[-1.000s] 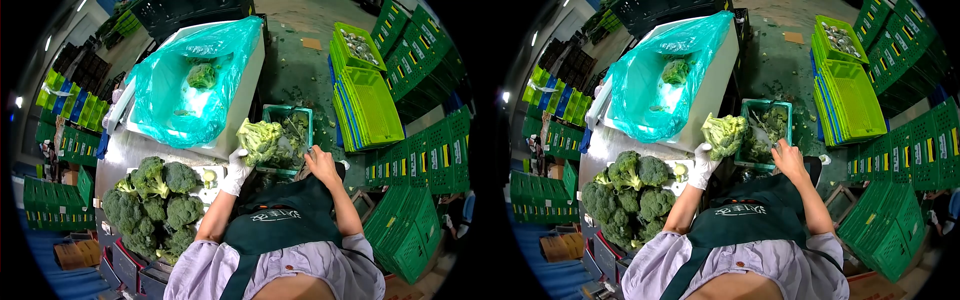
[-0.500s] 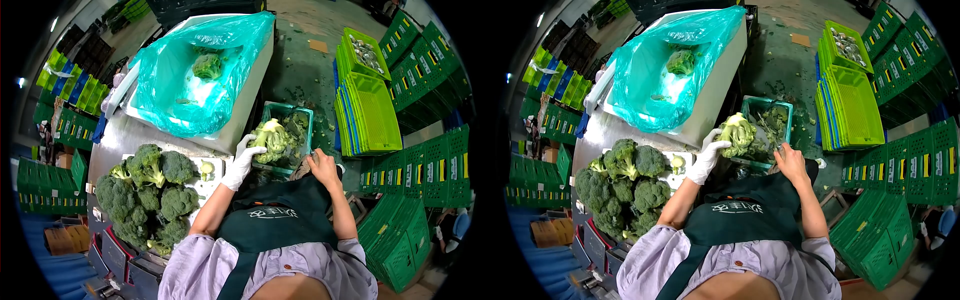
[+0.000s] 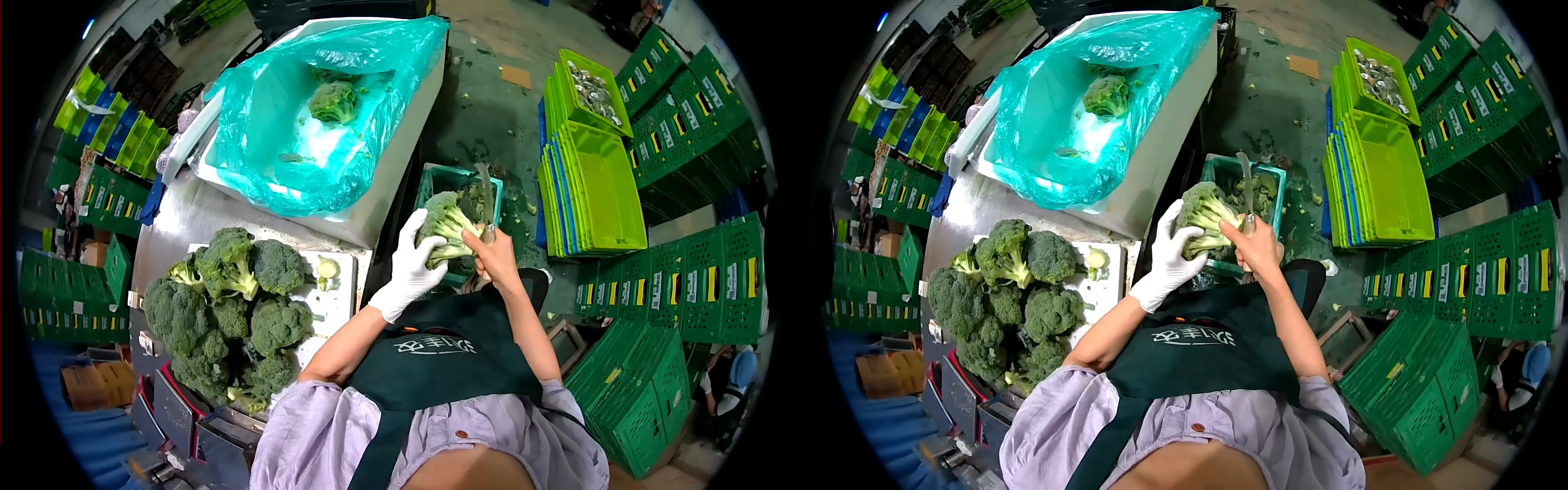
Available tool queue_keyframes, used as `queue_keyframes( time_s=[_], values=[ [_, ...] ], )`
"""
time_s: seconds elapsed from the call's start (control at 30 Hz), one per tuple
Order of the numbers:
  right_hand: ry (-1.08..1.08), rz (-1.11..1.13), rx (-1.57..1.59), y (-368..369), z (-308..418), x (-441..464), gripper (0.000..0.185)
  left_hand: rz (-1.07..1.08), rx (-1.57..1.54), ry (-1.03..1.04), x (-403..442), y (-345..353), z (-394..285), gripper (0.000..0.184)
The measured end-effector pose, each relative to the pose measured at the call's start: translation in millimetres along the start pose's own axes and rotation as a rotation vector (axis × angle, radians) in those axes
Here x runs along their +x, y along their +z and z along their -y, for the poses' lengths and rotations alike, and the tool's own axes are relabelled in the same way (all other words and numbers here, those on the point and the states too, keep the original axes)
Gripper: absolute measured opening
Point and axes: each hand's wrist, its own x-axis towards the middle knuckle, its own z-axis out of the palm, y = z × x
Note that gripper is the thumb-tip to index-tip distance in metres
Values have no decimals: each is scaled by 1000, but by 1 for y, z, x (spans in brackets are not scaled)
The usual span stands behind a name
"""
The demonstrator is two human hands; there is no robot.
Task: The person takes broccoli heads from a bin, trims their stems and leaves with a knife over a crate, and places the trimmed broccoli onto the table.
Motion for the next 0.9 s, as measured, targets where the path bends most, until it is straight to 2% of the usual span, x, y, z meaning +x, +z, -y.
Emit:
queue_keyframes(
  time_s=[0.07, 0.13, 0.17, 0.2, 0.23, 0.27, 0.33, 0.37, 0.4, 0.47, 0.5, 0.53, 0.63, 0.67, 0.7, 0.73, 0.8, 0.83, 0.87, 0.9],
  values=[
    [-69, 46, 190, 1, -7, 2, 51, -19, 44, 35, 0, -3, 0, 51],
    [-19, 85, 274, -5, -17, 8, 52, 81, -64, 59, 3, -10, -1, 57],
    [8, 76, 417, -8, -22, 11, 49, 111, -245, 44, 5, -15, -2, 63],
    [35, 68, 558, -11, -28, 14, 47, 78, -296, 94, 6, -18, 2, 70],
    [56, 70, 601, -14, -33, 16, 37, 27, -438, -21, 6, -20, 0, 72],
    [57, 70, 595, -17, -41, 20, 37, -22, -579, -136, 7, -23, -5, 74],
    [154, 145, 836, -26, -65, 31, 28, -128, -862, -475, 9, -32, -5, 62],
    [192, 241, 929, -30, -77, 39, 20, -134, -872, -534, 9, -36, -4, 59],
    [191, 240, 922, -36, -89, 43, 20, -139, -881, -593, 9, -38, -3, 55],
    [322, 413, 1185, -36, -84, 38, 22, -90, -916, -645, 5, -34, 4, 47],
    [337, 489, 1241, -39, -89, 39, 31, -22, -897, -672, 3, -31, 8, 46],
    [338, 489, 1234, -42, -93, 43, 31, 44, -876, -699, 3, -29, 9, 46],
    [161, 877, 1270, -43, -101, 50, 37, 184, -1006, -872, 7, -22, 5, 51],
    [164, 881, 1264, -45, -99, 47, 37, 233, -1057, -933, 11, -23, 0, 55],
    [218, 600, 1158, -46, -94, 45, 36, 324, -1267, -977, 14, -24, -4, 65],
    [262, 321, 1044, -44, -87, 42, 37, 403, -1346, -946, 14, -24, -4, 72],
    [191, 314, 952, -38, -78, 42, 40, 408, -1324, -813, 12, -21, -11, 77],
    [117, 296, 866, -35, -75, 43, 43, 288, -1245, -708, 13, -15, -13, 83],
    [43, 277, 780, -33, -73, 44, 46, 271, -1243, -709, 10, -17, -14, 83],
    [-65, 416, 729, -37, -75, 51, 52, 257, -1156, -681, 8, -20, -15, 84]
  ],
)
